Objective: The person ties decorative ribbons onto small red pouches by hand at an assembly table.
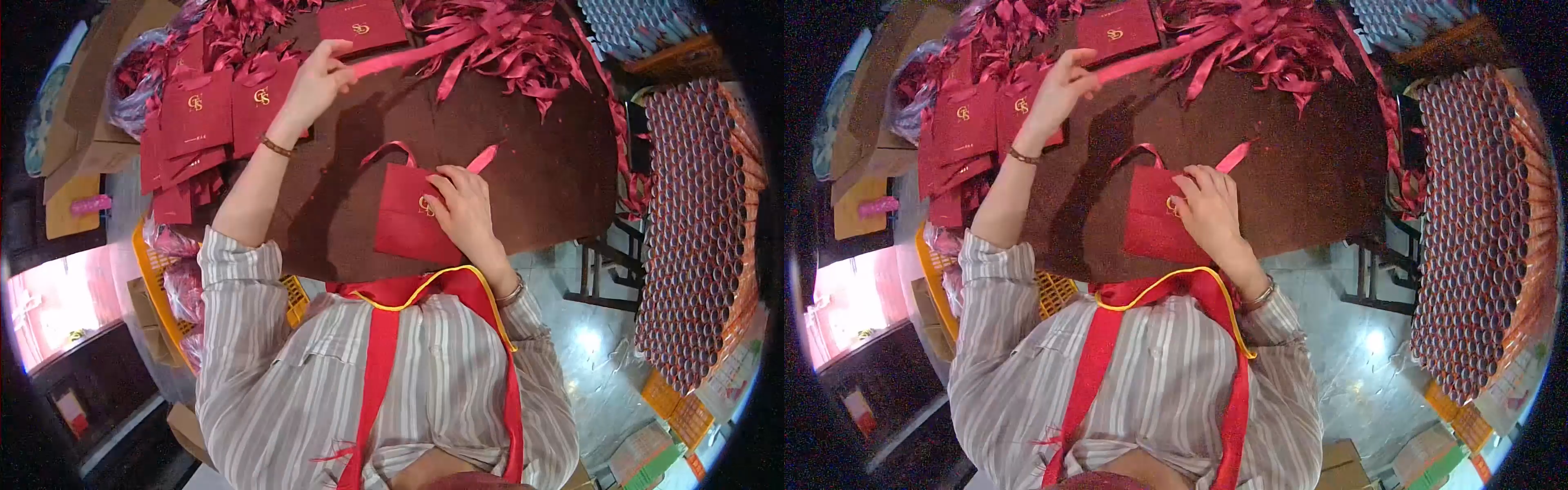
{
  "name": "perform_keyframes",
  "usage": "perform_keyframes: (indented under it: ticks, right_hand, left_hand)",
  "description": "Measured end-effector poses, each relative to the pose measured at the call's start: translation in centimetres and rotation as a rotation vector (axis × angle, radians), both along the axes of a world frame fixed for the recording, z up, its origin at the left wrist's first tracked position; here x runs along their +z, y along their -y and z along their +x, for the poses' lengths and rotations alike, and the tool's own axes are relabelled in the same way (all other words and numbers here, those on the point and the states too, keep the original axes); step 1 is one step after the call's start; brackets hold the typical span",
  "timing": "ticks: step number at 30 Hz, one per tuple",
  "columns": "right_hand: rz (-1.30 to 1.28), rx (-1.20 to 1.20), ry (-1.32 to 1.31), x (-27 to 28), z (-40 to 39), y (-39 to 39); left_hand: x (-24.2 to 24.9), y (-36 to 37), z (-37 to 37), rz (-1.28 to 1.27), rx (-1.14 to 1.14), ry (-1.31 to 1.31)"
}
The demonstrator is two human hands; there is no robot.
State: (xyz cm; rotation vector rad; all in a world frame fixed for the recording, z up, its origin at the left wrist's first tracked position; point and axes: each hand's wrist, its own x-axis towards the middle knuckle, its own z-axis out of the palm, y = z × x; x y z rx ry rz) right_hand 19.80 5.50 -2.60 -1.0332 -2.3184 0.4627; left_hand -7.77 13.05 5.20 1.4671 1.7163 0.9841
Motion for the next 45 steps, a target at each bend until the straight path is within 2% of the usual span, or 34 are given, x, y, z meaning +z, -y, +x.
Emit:
perform_keyframes:
  ticks: [6, 8, 9, 10, 12, 13, 15, 16, 18, 19, 20, 22, 24, 26, 27, 29, 30, 32, 34, 35, 36, 38, 40, 41, 42, 44, 45]
  right_hand:
    - [-0.014, -0.003, -0.016, 0.0, 0.0, 0.0]
    - [-0.035, 0.003, -0.034, 0.2, 0.0, -0.2]
    - [-0.036, -0.006, -0.039, 0.4, 0.0, -0.3]
    - [-0.038, -0.015, -0.043, 0.5, 0.0, -0.3]
    - [-0.024, -0.019, -0.034, 0.7, 0.1, -0.5]
    - [-0.021, -0.044, -0.04, 1.2, 0.2, -0.6]
    - [0.009, -0.054, -0.121, 1.4, 0.4, -1.3]
    - [0.004, -0.053, -0.118, 1.8, 0.5, -1.5]
    - [-0.257, -0.087, -0.3, 3.0, 0.5, -1.9]
    - [-0.256, -0.075, -0.298, 3.4, 0.6, -2.1]
    - [-0.258, -0.074, -0.296, 3.6, 0.5, -2.2]
    - [-0.295, -0.072, -0.259, 3.9, 0.3, -2.2]
    - [-0.271, -0.06, -0.278, 3.0, 0.1, -2.2]
    - [-0.294, -0.048, -0.237, 2.8, 0.0, -1.9]
    - [-0.294, -0.048, -0.236, 3.2, -0.2, -1.6]
    - [-0.425, 0.151, -0.254, 4.8, -1.1, -0.1]
    - [-0.695, 0.207, -0.344, 5.3, -1.7, 1.2]
    - [-0.717, 0.352, -0.342, 5.4, -3.1, 2.5]
    - [-0.829, 0.427, -0.322, 4.7, -4.1, 3.0]
    - [-0.932, 0.464, -0.394, 3.3, -4.5, 3.3]
    - [-0.93, 0.452, -0.401, 3.3, -4.7, 3.3]
    - [-0.814, 0.477, -0.387, 3.3, -5.0, 3.4]
    - [-0.718, 0.482, -0.466, 3.0, -5.4, 3.8]
    - [-0.778, 0.427, -0.426, 3.4, -5.6, 3.9]
    - [-0.837, 0.376, -0.387, 3.6, -5.8, 4.1]
    - [-0.866, 0.355, -0.398, 3.4, -6.6, 4.4]
    - [-0.871, 0.356, -0.422, 3.1, -7.0, 4.5]
  left_hand:
    - [5.0, 1.6, -4.2, 0.204, -0.042, 0.555]
    - [7.2, 3.1, -6.1, 0.237, -0.246, 0.75]
    - [7.3, 3.9, -7.7, 0.314, -0.136, 0.691]
    - [8.8, 5.2, -7.9, 0.306, -0.157, 0.687]
    - [11.1, 7.5, -6.9, 0.383, -0.018, 0.442]
    - [12.3, 8.7, -5.5, 0.377, -0.01, 0.445]
    - [14.3, 10.7, -2.1, 0.333, 0.2, 0.077]
    - [14.6, 11.5, -1.5, 0.328, 0.202, 0.079]
    - [14.9, 12.3, -1.0, 0.365, -0.071, -0.291]
    - [15.3, 12.1, -2.8, 0.39, -0.338, -0.544]
    - [15.2, 12.1, -2.7, 0.388, -0.337, -0.542]
    - [15.2, 12.3, -2.1, 0.355, -0.38, -0.738]
    - [13.8, 12.2, -2.1, 0.334, -0.392, -0.745]
    - [11.4, 12.5, -1.6, 0.203, -0.39, -0.621]
    - [9.9, 12.7, -1.2, 0.217, -0.466, -0.611]
    - [6.5, 13.4, 0.2, 0.185, -0.609, -0.559]
    - [5.0, 13.8, 1.2, 0.141, -0.679, -0.518]
    - [3.4, 14.5, 3.1, 0.07, -0.778, -0.456]
    - [2.7, 14.5, 3.6, 0.118, -0.808, -0.434]
    - [3.0, 14.6, 3.9, 0.108, -0.734, -0.337]
    - [3.3, 14.6, 4.1, 0.095, -0.66, -0.242]
    - [2.9, 14.8, 4.1, 0.107, -0.647, -0.194]
    - [2.9, 15.3, 4.6, -0.043, -0.426, 0.077]
    - [2.1, 15.6, 4.9, -0.135, -0.266, 0.42]
    - [1.4, 15.7, 5.0, -0.137, -0.267, 0.418]
    - [0.1, 15.6, 5.1, -0.09, -0.093, 0.792]
    - [-0.5, 15.7, 5.0, -0.117, -0.055, 0.791]
